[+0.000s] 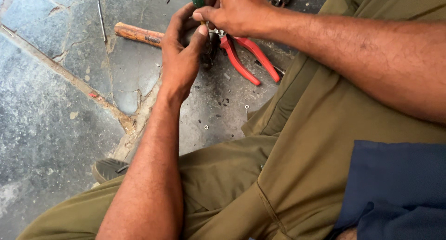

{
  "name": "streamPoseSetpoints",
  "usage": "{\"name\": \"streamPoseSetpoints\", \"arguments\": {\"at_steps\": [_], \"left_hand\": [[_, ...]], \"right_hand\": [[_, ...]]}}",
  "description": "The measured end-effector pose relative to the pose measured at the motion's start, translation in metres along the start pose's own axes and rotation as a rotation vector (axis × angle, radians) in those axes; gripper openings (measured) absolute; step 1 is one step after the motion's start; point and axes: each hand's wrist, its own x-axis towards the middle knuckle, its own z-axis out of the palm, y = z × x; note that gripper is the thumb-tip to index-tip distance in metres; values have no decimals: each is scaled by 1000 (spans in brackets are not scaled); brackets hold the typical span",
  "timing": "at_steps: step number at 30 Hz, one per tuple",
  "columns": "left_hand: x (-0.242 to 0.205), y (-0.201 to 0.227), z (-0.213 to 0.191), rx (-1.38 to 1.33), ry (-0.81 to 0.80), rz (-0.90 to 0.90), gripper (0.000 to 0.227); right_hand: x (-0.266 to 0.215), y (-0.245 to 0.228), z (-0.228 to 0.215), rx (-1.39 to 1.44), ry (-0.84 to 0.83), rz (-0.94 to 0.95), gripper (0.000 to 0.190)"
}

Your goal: The person sits on the floor and uses a hammer and punch to tap a cylindrical metal part, then uses pliers to grip and adjust the part. The person repeatedly switches between hammering and gripping actions while inspecting the part.

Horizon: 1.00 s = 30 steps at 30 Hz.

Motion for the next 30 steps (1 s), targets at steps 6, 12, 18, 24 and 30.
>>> {"name": "streamPoseSetpoints", "arguments": {"at_steps": [6,12,18,24,30], "left_hand": [[4,-4,4,29,60,-22,37],[-3,12,-6,441,34,-35,52],[-11,21,-6,623,-64,-18,71],[-12,23,-13,255,7,-215,68],[-5,17,-25,72,60,-124,71]], "right_hand": [[3,5,0,-59,-41,49,35],[10,26,-11,-198,-101,327,39],[-11,36,-36,-385,-126,54,52],[-22,-15,-37,-702,-334,278,75],[-50,-37,-26,-565,-480,198,80]]}}
